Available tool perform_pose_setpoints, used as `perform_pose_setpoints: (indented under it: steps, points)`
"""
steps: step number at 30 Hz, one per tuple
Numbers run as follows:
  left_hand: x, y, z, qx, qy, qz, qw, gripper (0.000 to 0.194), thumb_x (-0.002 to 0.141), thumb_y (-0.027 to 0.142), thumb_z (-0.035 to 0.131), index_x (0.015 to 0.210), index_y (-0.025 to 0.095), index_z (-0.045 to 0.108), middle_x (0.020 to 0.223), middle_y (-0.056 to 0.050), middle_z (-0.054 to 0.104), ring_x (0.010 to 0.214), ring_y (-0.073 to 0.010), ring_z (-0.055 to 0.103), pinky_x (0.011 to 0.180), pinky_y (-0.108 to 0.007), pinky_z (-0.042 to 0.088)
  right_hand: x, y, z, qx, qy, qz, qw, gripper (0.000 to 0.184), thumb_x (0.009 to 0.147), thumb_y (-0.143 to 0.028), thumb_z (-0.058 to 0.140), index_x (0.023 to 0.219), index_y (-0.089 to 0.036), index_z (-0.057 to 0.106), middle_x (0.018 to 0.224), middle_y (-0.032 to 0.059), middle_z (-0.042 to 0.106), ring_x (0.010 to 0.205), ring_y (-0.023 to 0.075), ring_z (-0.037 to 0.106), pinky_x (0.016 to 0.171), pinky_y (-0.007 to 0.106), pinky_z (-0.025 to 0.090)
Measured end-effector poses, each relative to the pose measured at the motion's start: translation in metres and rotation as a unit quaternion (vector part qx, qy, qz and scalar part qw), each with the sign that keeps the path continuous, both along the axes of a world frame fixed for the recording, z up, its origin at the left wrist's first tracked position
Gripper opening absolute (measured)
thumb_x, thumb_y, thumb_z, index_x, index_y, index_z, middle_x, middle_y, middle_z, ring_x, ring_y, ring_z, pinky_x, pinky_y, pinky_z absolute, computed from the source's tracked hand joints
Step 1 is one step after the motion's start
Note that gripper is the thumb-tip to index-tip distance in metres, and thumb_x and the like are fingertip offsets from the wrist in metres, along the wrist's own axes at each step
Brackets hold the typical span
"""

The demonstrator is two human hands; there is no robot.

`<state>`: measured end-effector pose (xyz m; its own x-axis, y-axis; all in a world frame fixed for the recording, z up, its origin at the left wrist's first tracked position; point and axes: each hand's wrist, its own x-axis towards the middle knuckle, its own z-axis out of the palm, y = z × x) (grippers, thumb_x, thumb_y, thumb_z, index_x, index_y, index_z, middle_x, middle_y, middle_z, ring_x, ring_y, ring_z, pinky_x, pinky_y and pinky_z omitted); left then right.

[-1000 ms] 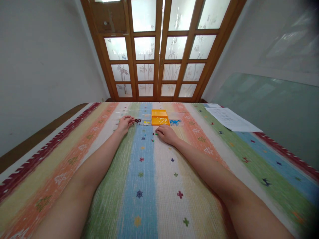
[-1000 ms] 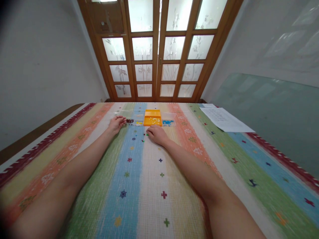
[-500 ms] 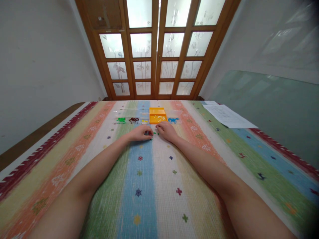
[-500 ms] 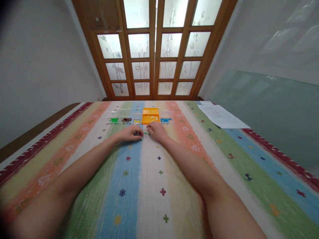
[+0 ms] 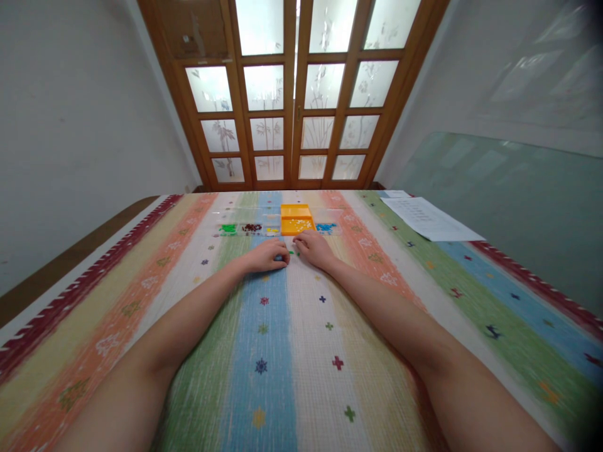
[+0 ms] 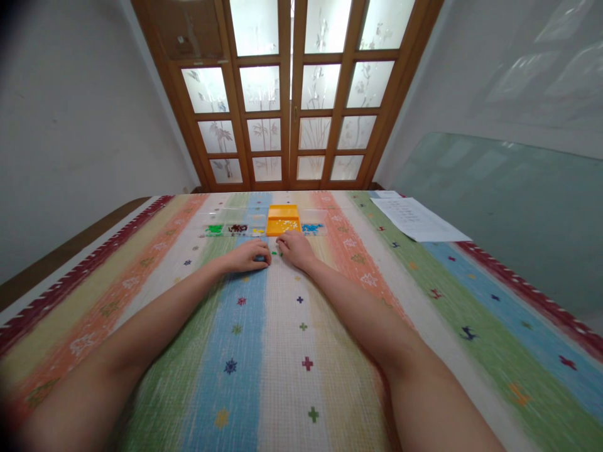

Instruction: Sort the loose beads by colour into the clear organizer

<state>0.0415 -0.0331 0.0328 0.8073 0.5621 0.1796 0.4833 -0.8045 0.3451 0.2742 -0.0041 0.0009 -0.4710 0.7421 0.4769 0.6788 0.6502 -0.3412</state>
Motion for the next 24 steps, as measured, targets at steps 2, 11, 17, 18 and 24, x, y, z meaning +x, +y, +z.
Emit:
perform_pose_setpoints:
  steps: [2,11,17,18,24]
  points:
    - [-0.002,0.002,-0.001,-0.001,-0.013,0.014,1.0,0.011,0.089,0.026,0.064,0.091,0.021,0.073,0.098,-0.005,0.068,0.1,-0.0218,0.061,0.098,-0.036,0.043,0.0,0.0,0.0,0.005,-0.003,0.0,1.0,0.021,0.099,-0.023,0.054,0.094,-0.018,0.074,0.095,0.0081,0.072,0.093,0.0212,0.06,0.085,0.033,0.042]
    - [-0.023,0.023,-0.012,-0.038,-0.175,0.155,0.971,0.013,0.09,0.027,0.059,0.093,0.021,0.069,0.093,-0.003,0.071,0.084,-0.0176,0.061,0.079,-0.031,0.047,-0.003,-0.009,0.007,0.028,-0.032,0.099,0.994,0.021,0.1,-0.023,0.055,0.101,-0.02,0.075,0.1,0.0089,0.072,0.098,0.0221,0.061,0.089,0.036,0.044]
    - [-0.052,0.045,-0.024,-0.024,-0.253,0.277,0.927,0.019,0.089,0.035,0.059,0.093,0.019,0.069,0.088,-0.003,0.071,0.076,-0.0168,0.06,0.072,-0.029,0.047,-0.016,-0.027,0.018,0.05,-0.071,0.233,0.969,0.023,0.101,-0.025,0.053,0.106,-0.021,0.075,0.106,0.0081,0.072,0.102,0.0222,0.06,0.097,0.039,0.042]
    - [-0.057,0.047,-0.024,-0.021,-0.258,0.293,0.921,0.019,0.089,0.035,0.06,0.093,0.019,0.069,0.088,-0.003,0.071,0.076,-0.0169,0.06,0.072,-0.029,0.047,-0.017,-0.029,0.02,0.05,-0.081,0.245,0.965,0.024,0.101,-0.026,0.052,0.106,-0.021,0.075,0.106,0.0082,0.072,0.103,0.0226,0.06,0.098,0.04,0.042]
    - [-0.077,0.049,-0.02,0.015,-0.248,0.402,0.881,0.021,0.089,0.033,0.058,0.096,0.019,0.072,0.087,-0.004,0.072,0.079,-0.019,0.061,0.077,-0.03,0.048,-0.019,-0.039,0.028,0.017,-0.13,0.245,0.961,0.028,0.102,-0.031,0.05,0.112,-0.025,0.076,0.113,0.0077,0.072,0.111,0.0239,0.059,0.103,0.042,0.038]
